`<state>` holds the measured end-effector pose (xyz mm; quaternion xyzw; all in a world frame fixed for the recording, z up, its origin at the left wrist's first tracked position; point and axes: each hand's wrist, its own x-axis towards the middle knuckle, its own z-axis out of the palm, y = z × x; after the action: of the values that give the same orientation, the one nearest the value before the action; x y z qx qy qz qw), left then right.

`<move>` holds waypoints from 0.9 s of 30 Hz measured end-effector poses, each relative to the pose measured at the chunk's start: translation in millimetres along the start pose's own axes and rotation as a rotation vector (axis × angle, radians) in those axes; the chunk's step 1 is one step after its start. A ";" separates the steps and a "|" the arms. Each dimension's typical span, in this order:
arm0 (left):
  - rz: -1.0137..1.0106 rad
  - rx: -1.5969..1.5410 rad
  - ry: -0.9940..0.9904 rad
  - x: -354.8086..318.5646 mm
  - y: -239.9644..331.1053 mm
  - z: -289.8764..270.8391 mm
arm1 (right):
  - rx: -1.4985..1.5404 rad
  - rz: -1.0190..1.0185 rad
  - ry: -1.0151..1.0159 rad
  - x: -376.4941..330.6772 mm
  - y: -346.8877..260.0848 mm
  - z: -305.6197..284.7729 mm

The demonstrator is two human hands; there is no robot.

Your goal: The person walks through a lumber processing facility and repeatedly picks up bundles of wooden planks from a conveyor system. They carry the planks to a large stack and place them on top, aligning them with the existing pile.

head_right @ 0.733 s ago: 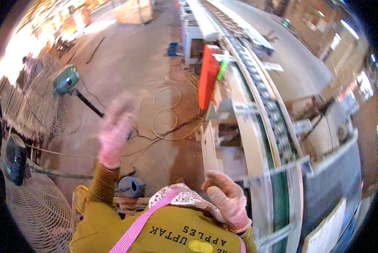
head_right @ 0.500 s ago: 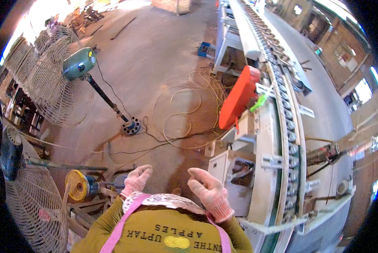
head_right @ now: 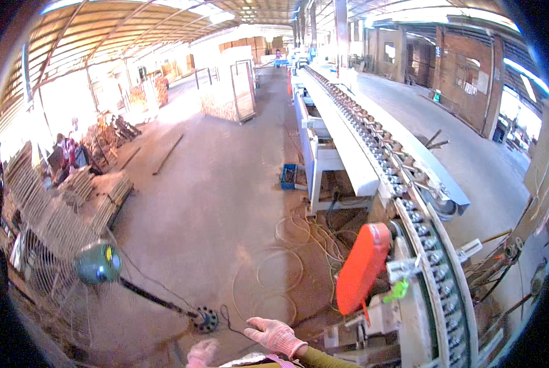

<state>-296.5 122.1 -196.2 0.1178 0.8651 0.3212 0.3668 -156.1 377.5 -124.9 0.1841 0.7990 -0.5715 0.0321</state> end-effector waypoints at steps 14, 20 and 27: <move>0.459 0.308 0.342 413.1 92.6 -80.7 | -0.538 -0.203 0.072 446.6 -40.8 -181.5; 0.447 -0.069 0.107 547.4 394.2 -192.6 | -0.395 0.181 -0.064 554.8 2.3 -251.1; 0.733 -0.074 -0.123 747.5 574.1 -238.1 | -0.291 0.323 -0.092 728.3 79.4 -328.7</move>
<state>-1009.6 778.4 -120.4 0.4252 0.7297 0.4547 0.2827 -755.0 891.3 -273.8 0.2768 0.8311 -0.4453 0.1856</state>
